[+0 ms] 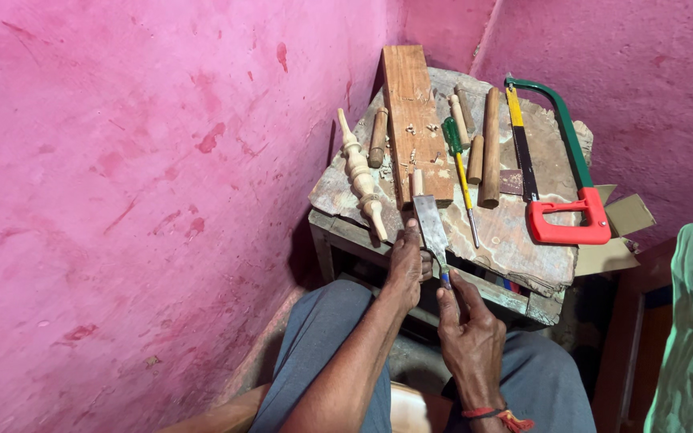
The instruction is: The person carves a small wooden piece using a chisel, holding it with the left hand and striking the chisel with the right. The person occasionally rotates the piece to work on different sides and inspects the carved surface.
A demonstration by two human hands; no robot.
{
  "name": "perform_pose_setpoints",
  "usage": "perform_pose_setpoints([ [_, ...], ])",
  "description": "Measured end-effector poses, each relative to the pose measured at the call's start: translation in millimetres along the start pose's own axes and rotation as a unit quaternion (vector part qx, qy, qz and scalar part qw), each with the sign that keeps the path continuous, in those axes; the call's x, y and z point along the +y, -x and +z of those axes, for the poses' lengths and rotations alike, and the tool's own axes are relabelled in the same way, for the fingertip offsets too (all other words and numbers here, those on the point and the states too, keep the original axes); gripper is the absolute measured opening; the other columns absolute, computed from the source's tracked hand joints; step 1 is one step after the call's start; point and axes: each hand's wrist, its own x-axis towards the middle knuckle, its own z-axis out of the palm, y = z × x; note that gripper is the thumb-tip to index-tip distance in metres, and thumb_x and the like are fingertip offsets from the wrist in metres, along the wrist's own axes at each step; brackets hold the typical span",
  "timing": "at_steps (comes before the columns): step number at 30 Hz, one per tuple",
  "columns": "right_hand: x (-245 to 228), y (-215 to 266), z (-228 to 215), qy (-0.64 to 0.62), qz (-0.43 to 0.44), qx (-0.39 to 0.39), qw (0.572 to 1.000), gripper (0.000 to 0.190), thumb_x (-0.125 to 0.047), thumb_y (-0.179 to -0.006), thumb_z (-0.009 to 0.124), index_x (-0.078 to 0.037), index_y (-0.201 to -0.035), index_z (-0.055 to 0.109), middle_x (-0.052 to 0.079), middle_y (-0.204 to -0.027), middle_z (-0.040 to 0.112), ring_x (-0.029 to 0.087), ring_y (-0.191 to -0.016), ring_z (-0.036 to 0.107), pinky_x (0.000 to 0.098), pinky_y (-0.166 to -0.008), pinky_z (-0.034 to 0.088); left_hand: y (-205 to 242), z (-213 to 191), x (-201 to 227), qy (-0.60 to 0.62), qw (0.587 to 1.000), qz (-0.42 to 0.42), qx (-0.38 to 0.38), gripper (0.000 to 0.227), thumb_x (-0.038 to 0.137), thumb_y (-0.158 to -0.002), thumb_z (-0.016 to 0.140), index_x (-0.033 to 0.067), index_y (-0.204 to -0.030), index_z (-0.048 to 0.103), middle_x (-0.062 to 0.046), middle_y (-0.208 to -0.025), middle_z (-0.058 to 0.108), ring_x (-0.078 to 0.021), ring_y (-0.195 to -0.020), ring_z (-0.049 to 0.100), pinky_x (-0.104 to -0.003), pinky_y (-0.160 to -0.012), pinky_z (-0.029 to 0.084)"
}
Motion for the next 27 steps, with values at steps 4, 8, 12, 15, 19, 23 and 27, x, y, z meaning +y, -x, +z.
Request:
perform_pose_setpoints([
  [4,6.9,-17.2,8.4,0.016,-0.009,-0.007,1.0,0.041,-0.03,-0.095,0.067,-0.013,-0.132,0.07,0.016,-0.091,0.08,0.023,-0.068,0.073,0.0386,-0.065,0.056,2.7,-0.4,0.5,-0.029,1.0,0.002,0.003,0.049,0.065,-0.099,0.051,0.0172,-0.089,0.053,0.01,-0.057,0.036,-0.003,-0.042,0.031,-0.022,-0.037,0.022],
  [8,-1.2,-59.9,23.6,-0.002,-0.038,0.005,0.999,0.038,-0.028,-0.097,0.066,-0.009,-0.13,0.072,0.02,-0.088,0.078,0.024,-0.076,0.075,0.0405,-0.07,0.057,-3.4,-4.4,-2.5,-0.043,0.998,0.039,-0.009,0.05,0.061,-0.103,0.049,0.0138,-0.095,0.063,0.01,-0.059,0.045,-0.0025,-0.045,0.035,-0.022,-0.04,0.025],
  [12,-16.4,-94.0,27.4,-0.031,-0.071,0.024,0.997,0.04,-0.031,-0.097,0.067,-0.007,-0.129,0.072,0.019,-0.102,0.078,0.024,-0.084,0.075,0.0409,-0.073,0.058,-11.8,-17.3,-3.8,-0.003,0.997,0.06,-0.037,0.051,0.057,-0.106,0.05,0.0103,-0.09,0.061,0.012,-0.055,0.035,-0.0018,-0.041,0.027,-0.021,-0.036,0.019],
  [15,-10.0,-70.3,10.2,0.016,0.012,0.001,1.0,0.044,-0.033,-0.097,0.066,-0.011,-0.135,0.071,0.019,-0.095,0.079,0.03,-0.075,0.072,0.0435,-0.068,0.056,-15.8,-18.8,-6.9,0.032,0.998,0.033,-0.046,0.048,0.056,-0.105,0.05,0.0106,-0.091,0.06,0.01,-0.055,0.035,-0.0033,-0.041,0.027,-0.023,-0.038,0.021],
  [19,0.1,-24.4,-4.7,-0.001,0.013,-0.008,1.0,0.042,-0.032,-0.094,0.07,-0.012,-0.131,0.072,0.017,-0.098,0.079,0.017,-0.083,0.072,0.0361,-0.072,0.056,-7.4,-12.7,-21.9,0.114,0.992,0.009,-0.056,0.046,0.056,-0.104,0.051,0.0109,-0.096,0.054,0.008,-0.056,0.035,-0.0042,-0.041,0.028,-0.023,-0.038,0.021],
  [23,-5.4,-3.6,-7.6,-0.011,0.055,-0.019,0.998,0.044,-0.033,-0.091,0.072,-0.017,-0.133,0.072,0.013,-0.092,0.081,0.015,-0.07,0.066,0.0359,-0.064,0.055,2.1,-6.4,-17.1,0.125,0.991,-0.01,-0.04,0.039,0.057,-0.102,0.052,0.0194,-0.097,0.044,0.008,-0.057,0.033,-0.0051,-0.043,0.029,-0.024,-0.039,0.022],
  [27,-11.3,-3.6,-8.9,0.001,0.047,-0.019,0.999,0.043,-0.031,-0.091,0.072,-0.017,-0.131,0.072,0.014,-0.089,0.081,0.013,-0.069,0.069,0.0352,-0.065,0.055,12.6,-6.9,-2.6,0.048,0.998,-0.022,-0.033,0.043,0.061,-0.101,0.05,0.0185,-0.096,0.05,0.009,-0.059,0.037,-0.0035,-0.044,0.032,-0.022,-0.039,0.022],
])
